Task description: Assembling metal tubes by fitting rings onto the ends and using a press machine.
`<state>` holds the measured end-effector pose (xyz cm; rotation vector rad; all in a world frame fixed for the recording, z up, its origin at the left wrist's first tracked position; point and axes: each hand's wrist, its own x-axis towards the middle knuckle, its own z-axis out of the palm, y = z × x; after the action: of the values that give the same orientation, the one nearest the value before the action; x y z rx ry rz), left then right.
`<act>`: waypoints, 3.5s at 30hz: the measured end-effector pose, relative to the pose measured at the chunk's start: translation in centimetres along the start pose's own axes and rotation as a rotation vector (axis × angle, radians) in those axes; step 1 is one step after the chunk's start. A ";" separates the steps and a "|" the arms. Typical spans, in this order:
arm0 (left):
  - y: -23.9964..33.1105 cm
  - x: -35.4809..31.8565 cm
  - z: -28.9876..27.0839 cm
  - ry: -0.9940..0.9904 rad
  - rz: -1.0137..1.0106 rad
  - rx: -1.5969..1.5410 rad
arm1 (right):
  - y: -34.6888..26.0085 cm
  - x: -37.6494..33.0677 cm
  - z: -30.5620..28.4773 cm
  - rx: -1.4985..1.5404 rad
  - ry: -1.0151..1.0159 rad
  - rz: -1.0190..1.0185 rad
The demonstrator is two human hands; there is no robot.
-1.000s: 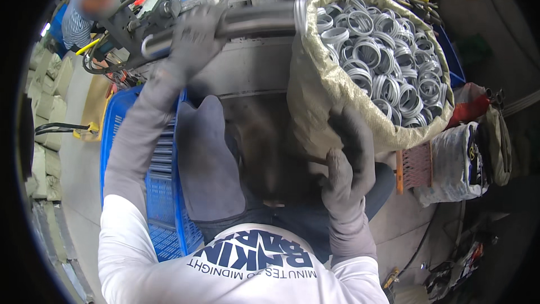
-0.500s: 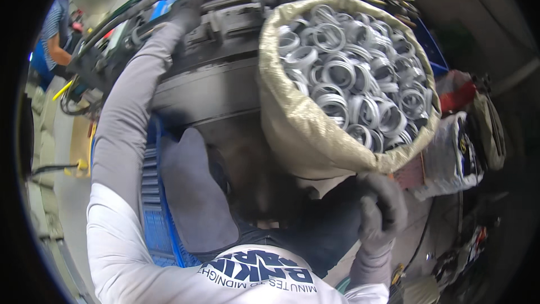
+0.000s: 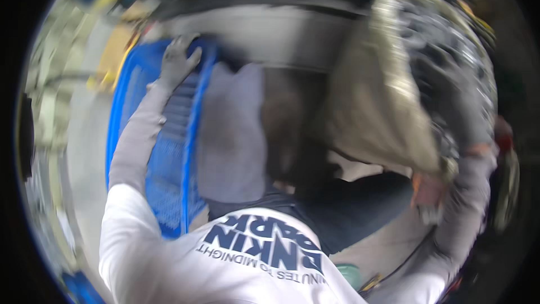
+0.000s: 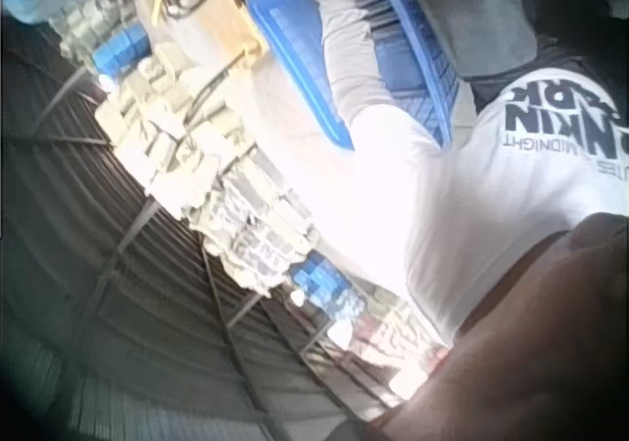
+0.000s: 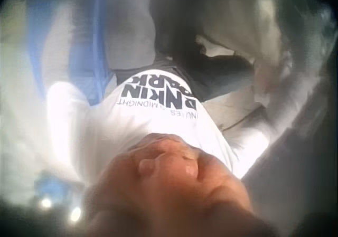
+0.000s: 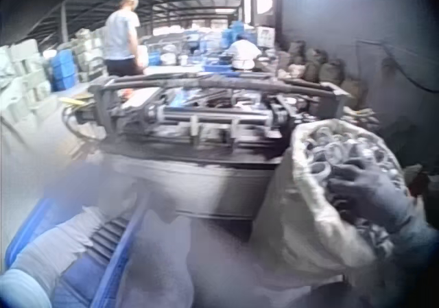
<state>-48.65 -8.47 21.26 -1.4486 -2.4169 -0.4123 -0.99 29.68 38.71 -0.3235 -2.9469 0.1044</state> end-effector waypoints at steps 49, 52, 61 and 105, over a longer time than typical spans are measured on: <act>13.9 -7.2 -13.6 -0.237 0.089 -0.438 | -10.0 -4.5 -1.4 0.216 0.718 0.346; 19.0 -5.5 -12.1 -0.243 0.204 -0.471 | -12.4 -6.7 -0.5 0.645 0.822 0.349; 26.4 -3.6 -9.8 -0.219 0.329 -0.460 | -3.6 -11.4 0.1 0.212 0.817 0.536; 28.0 -5.4 -6.9 -0.335 0.440 -0.483 | -18.9 -6.5 16.7 1.267 0.744 0.436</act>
<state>-20.66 -2.77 28.10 -2.3597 -2.2182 -0.7270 -1.71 9.01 22.85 -0.5808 -1.5862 1.4171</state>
